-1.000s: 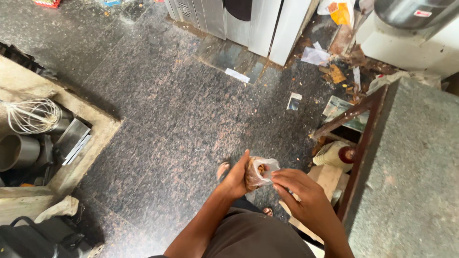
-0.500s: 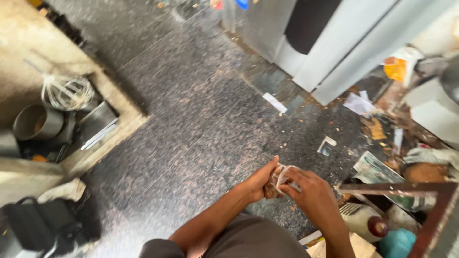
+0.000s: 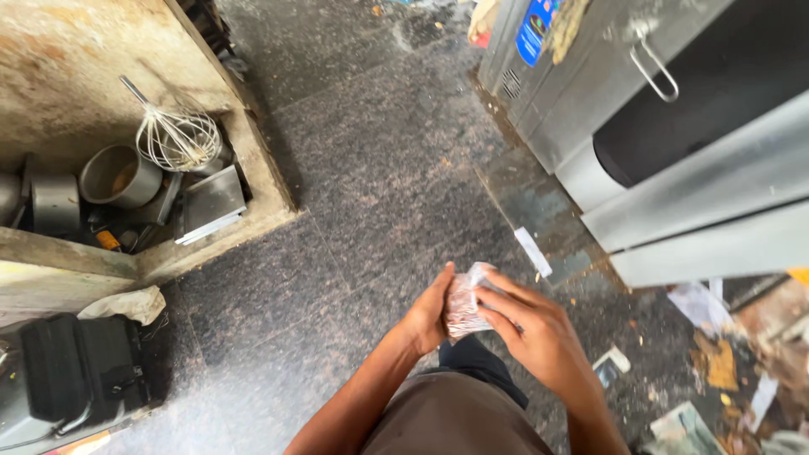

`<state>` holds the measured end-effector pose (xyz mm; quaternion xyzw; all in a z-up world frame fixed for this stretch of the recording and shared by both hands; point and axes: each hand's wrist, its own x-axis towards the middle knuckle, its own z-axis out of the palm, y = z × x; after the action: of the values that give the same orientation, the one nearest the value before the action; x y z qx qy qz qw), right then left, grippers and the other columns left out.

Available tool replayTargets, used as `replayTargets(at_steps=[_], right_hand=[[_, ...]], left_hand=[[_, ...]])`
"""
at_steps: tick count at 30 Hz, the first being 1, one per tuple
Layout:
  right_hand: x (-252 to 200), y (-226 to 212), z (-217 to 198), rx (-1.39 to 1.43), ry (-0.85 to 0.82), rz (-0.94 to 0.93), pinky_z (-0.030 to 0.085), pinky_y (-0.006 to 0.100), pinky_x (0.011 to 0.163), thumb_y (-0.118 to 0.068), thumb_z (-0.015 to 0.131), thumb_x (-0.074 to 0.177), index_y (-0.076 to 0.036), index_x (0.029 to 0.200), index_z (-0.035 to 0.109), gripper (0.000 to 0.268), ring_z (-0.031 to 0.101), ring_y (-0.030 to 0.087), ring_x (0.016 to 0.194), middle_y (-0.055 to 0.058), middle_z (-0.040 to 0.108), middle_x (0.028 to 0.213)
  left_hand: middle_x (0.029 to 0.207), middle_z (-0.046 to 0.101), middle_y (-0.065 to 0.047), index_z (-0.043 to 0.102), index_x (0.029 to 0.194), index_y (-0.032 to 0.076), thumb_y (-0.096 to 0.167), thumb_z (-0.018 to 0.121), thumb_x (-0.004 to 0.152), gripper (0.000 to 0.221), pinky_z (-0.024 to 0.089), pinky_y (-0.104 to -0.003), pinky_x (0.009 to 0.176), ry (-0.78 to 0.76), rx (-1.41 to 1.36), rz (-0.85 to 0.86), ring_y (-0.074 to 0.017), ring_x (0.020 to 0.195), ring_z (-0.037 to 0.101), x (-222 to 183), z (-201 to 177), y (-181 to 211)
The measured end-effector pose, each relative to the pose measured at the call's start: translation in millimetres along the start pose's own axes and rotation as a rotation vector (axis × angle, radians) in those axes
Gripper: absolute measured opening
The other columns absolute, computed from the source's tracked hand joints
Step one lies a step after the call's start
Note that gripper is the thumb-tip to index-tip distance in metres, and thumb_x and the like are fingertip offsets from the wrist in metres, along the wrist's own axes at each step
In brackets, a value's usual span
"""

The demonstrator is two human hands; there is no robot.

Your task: The person takes a small plastic bag containing almonds, opens it, and pours some into a pitcher, then fills the pitcher with water from a tap.

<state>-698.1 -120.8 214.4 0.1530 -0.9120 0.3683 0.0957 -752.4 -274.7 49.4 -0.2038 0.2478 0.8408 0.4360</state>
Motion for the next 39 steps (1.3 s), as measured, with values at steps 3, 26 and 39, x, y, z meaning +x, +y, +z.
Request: replayTargets(at_steps=[3, 26, 39], right_hand=[[60, 32, -12, 0.127, -0.053, -0.051, 0.062, 0.034, 0.080, -0.003, 0.067, 0.091, -0.005, 0.113, 0.074, 0.024, 0.077, 0.029, 0.104, 0.015, 0.072, 0.128], [599, 180, 46, -0.069, -0.459, -0.028, 0.057, 0.042, 0.069, -0.016, 0.081, 0.077, -0.007, 0.113, 0.071, 0.038, 0.071, 0.035, 0.088, 0.013, 0.072, 0.122], [858, 273, 104, -0.002, -0.155, -0.212, 0.059, 0.038, 0.083, -0.011, 0.075, 0.090, -0.006, 0.117, 0.072, 0.028, 0.074, 0.033, 0.103, 0.013, 0.073, 0.120]], left_hand=[[0.093, 0.075, -0.008, 0.070, 0.106, 0.006, 0.059, 0.041, 0.106, 0.060, 0.060, -0.039, 0.080, 0.040, 0.003, 0.112, -0.0213, 0.082, 0.072, 21, 23, 46], [0.110, 0.074, -0.005, 0.069, 0.119, 0.010, 0.063, 0.043, 0.102, 0.062, 0.059, -0.038, 0.088, 0.172, 0.002, 0.196, -0.0188, 0.097, 0.071, 272, 60, 501], [0.102, 0.074, -0.004, 0.069, 0.111, 0.009, 0.057, 0.048, 0.102, 0.053, 0.059, -0.036, 0.084, 0.222, -0.129, 0.309, -0.0168, 0.090, 0.070, 420, 74, 744]])
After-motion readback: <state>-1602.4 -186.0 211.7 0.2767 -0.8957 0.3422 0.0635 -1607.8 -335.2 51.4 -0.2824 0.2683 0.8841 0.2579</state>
